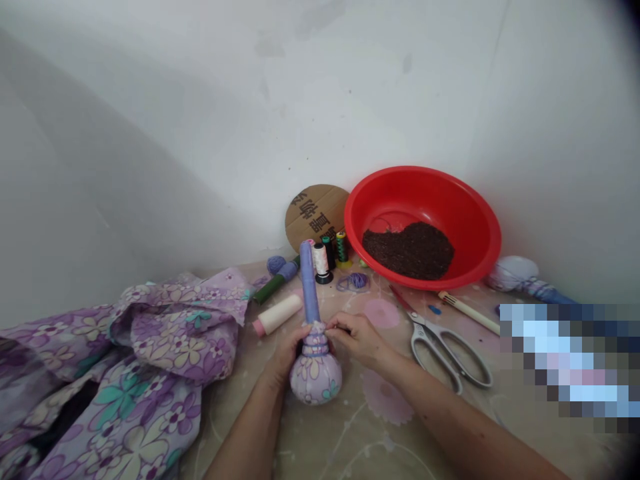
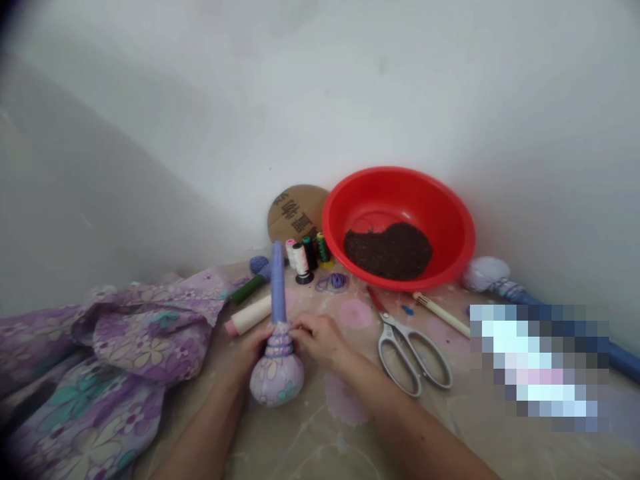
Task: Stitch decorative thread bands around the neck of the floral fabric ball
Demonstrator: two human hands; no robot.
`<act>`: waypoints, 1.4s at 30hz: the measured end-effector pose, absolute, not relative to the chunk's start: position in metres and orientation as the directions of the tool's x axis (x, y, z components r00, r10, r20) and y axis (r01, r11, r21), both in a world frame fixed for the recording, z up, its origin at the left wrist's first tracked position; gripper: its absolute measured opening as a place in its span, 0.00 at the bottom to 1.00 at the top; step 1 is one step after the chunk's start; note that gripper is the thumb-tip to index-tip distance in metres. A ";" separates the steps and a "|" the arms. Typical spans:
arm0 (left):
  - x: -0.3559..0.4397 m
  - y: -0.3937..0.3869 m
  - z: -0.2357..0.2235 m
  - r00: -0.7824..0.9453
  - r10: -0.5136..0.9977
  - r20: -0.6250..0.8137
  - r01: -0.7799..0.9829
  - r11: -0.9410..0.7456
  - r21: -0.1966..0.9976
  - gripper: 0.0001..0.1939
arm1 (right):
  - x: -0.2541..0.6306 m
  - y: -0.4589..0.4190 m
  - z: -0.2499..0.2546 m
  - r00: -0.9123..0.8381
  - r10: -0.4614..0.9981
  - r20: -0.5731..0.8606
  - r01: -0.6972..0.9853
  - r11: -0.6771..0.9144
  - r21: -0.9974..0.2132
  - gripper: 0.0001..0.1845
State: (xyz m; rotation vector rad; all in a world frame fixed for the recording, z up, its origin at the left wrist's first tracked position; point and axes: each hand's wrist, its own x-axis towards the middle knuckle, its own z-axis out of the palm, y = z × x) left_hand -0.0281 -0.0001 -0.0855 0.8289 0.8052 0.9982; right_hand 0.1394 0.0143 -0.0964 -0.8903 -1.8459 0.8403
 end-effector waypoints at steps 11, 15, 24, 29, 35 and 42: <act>-0.023 -0.004 -0.077 0.254 0.953 -0.162 -0.355 0.248 0.902 0.07 | 0.137 0.009 -0.091 -0.330 0.854 0.402 0.220 0.484 -0.847 0.01; -0.022 -0.005 -0.077 0.264 0.948 -0.179 -0.384 0.274 0.882 0.07 | 0.137 0.008 -0.093 -0.343 0.817 0.463 0.194 0.544 -0.816 0.03; -0.013 -0.014 -0.056 0.148 0.987 -0.066 -0.331 0.112 0.937 0.05 | 0.143 0.003 -0.085 -0.377 0.733 0.567 0.419 0.681 -0.601 0.11; -0.012 -0.017 -0.046 0.153 0.986 -0.064 -0.252 0.101 0.962 0.02 | 0.145 0.002 -0.082 -0.305 0.624 0.719 0.513 0.744 -0.428 0.10; -0.011 -0.011 -0.060 0.096 0.995 0.011 -0.151 0.004 0.988 0.08 | 0.142 0.004 -0.084 -0.300 0.555 0.776 0.515 0.779 -0.357 0.13; -0.009 -0.012 -0.060 0.224 0.974 -0.009 -0.245 0.065 0.967 0.06 | 0.144 0.005 -0.085 -0.320 0.504 0.802 0.498 0.810 -0.310 0.14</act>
